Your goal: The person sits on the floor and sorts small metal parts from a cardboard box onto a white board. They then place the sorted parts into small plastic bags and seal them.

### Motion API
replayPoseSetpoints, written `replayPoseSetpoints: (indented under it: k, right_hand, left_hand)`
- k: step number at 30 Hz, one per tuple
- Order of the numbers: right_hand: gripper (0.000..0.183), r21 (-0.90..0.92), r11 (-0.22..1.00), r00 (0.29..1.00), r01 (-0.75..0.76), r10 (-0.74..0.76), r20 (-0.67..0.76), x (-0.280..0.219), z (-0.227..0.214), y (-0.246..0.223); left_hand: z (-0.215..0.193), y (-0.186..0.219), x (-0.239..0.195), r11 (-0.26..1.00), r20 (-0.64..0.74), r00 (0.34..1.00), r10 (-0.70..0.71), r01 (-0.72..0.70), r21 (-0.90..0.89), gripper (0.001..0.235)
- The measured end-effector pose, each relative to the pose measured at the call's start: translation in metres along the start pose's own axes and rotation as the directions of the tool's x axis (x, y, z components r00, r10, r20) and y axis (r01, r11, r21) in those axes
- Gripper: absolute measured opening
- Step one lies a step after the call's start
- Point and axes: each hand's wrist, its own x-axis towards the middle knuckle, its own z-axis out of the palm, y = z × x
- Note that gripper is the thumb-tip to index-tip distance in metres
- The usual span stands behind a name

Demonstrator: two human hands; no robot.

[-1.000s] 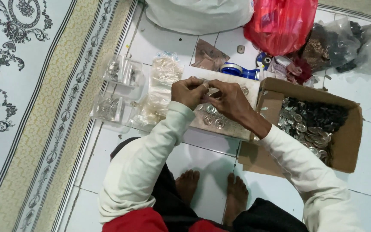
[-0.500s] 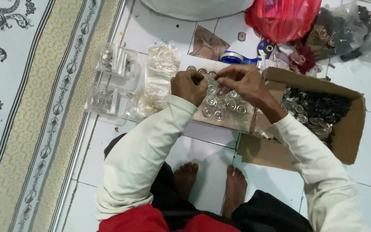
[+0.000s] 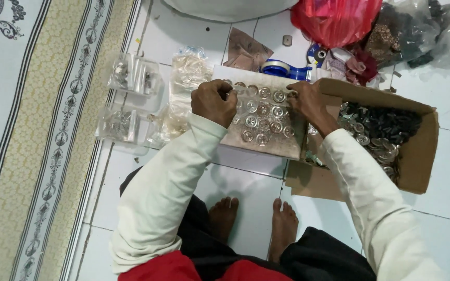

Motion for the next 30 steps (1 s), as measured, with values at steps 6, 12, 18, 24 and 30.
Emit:
replayPoseSetpoints:
  k: [6, 12, 18, 24, 30]
  right_hand:
    - [0.039, -0.142, 0.986, 0.991, -0.09, 0.103, 0.083, -0.002, -0.019, -0.042]
    - [0.046, -0.073, 0.981, 0.972, -0.181, 0.19, 0.135, 0.007, 0.006, 0.001]
    - [0.023, 0.269, 0.919, 0.957, -0.287, 0.266, 0.114, 0.015, -0.006, -0.016]
    - [0.039, 0.235, 0.851, 0.882, -0.469, 0.467, 0.066, 0.025, 0.021, -0.029]
    - [0.031, 0.032, 0.896, 0.897, -0.442, 0.441, 0.034, 0.025, 0.024, -0.038]
  left_hand:
    - [-0.013, 0.003, -0.002, 0.998, -0.003, 0.999, 0.05, -0.05, -0.036, 0.01]
    - [-0.011, 0.002, -0.002, 0.997, -0.007, 0.999, 0.052, -0.053, -0.059, 0.01]
    - [-0.012, 0.001, 0.0, 0.998, -0.017, 0.999, 0.05, -0.051, -0.039, 0.012]
    - [-0.012, 0.001, 0.002, 0.998, -0.007, 1.0, 0.023, -0.023, -0.058, 0.012]
    - [-0.01, -0.003, 0.004, 0.998, -0.008, 0.999, 0.032, -0.033, -0.049, 0.013]
